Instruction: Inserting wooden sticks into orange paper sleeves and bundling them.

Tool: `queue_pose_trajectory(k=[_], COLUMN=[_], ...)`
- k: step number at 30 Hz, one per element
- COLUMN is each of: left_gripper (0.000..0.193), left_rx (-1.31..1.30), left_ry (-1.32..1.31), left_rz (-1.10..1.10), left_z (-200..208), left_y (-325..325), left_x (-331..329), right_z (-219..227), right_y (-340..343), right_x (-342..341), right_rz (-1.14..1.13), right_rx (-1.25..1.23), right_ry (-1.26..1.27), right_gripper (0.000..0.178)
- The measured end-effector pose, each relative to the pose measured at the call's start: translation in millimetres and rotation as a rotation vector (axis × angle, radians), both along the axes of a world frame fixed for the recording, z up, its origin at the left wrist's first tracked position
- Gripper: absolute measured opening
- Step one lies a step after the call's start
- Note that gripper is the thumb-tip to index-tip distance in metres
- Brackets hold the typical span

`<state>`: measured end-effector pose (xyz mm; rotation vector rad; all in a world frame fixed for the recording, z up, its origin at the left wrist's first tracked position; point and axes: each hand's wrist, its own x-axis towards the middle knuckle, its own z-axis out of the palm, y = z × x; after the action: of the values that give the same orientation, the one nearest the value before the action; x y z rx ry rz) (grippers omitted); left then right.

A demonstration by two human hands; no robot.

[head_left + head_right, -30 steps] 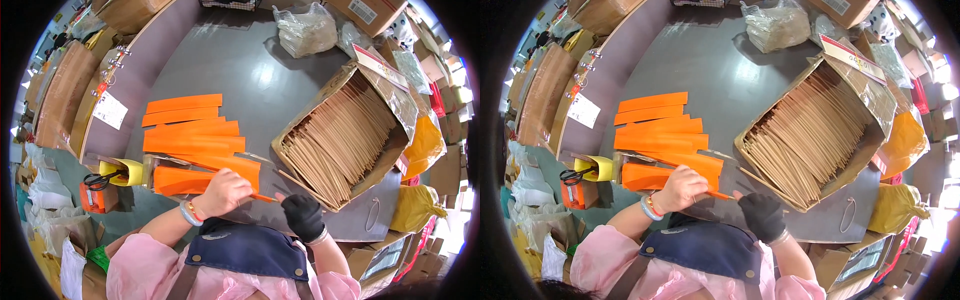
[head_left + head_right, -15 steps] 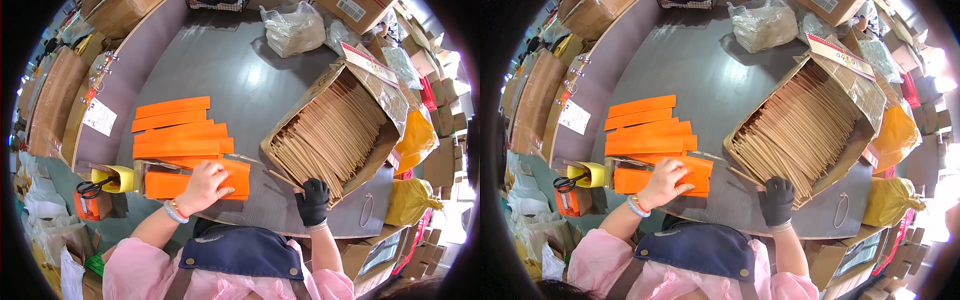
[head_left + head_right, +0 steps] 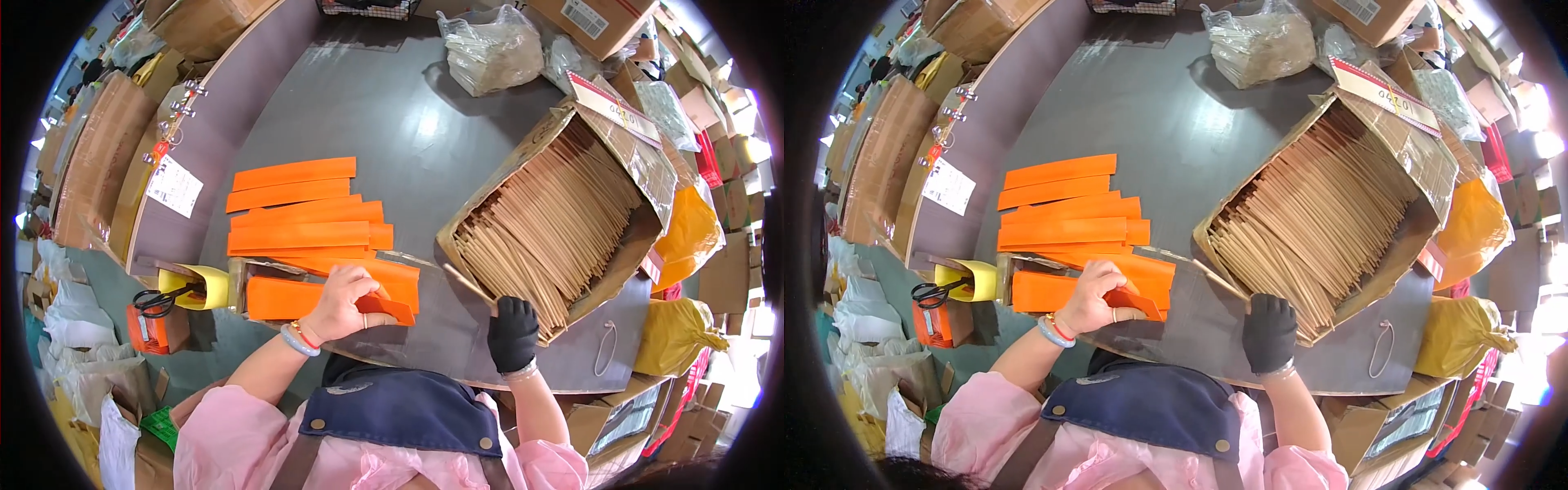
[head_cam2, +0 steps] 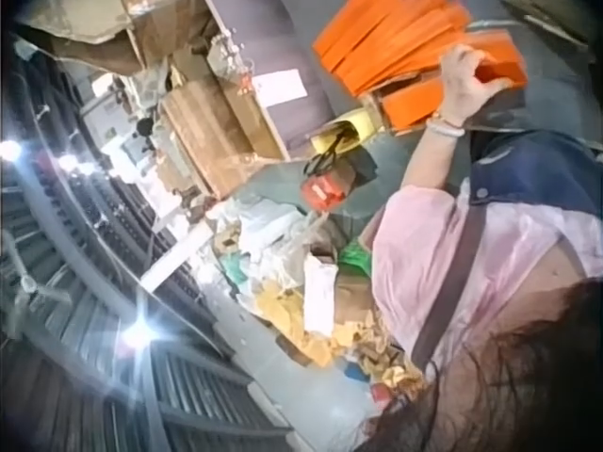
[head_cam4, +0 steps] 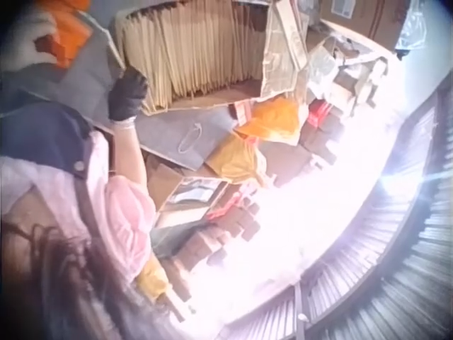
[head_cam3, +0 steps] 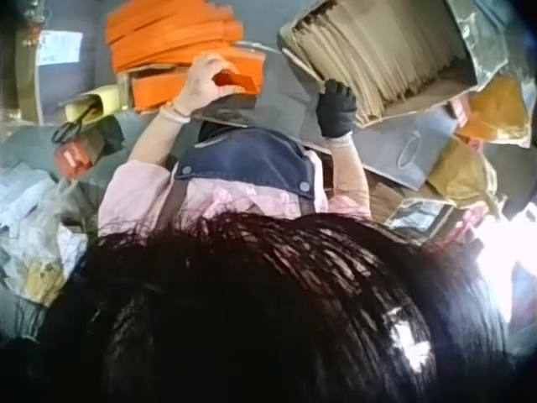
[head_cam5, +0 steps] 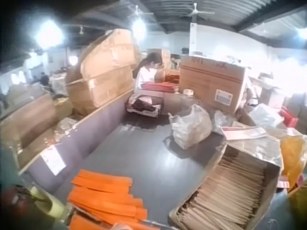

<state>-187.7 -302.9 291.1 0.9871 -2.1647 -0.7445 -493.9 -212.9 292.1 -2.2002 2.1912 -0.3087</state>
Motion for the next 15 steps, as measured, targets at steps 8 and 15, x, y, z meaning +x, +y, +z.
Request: queue_pose_trajectory(k=[8,15], left_gripper=[0.03,0.02], left_rx=[0.078,0.089], left_ry=[-0.006,0.029], left_rz=[-0.1,-0.105], left_z=[-13,-8], left_y=[0,-2], left_x=[10,9], right_z=[52,59], right_y=[7,8], right_x=[12,10], right_rz=[0.158,0.228], right_rx=[0.091,0.172], right_ry=[-0.338,-0.372], right_gripper=[0.024,0.018])
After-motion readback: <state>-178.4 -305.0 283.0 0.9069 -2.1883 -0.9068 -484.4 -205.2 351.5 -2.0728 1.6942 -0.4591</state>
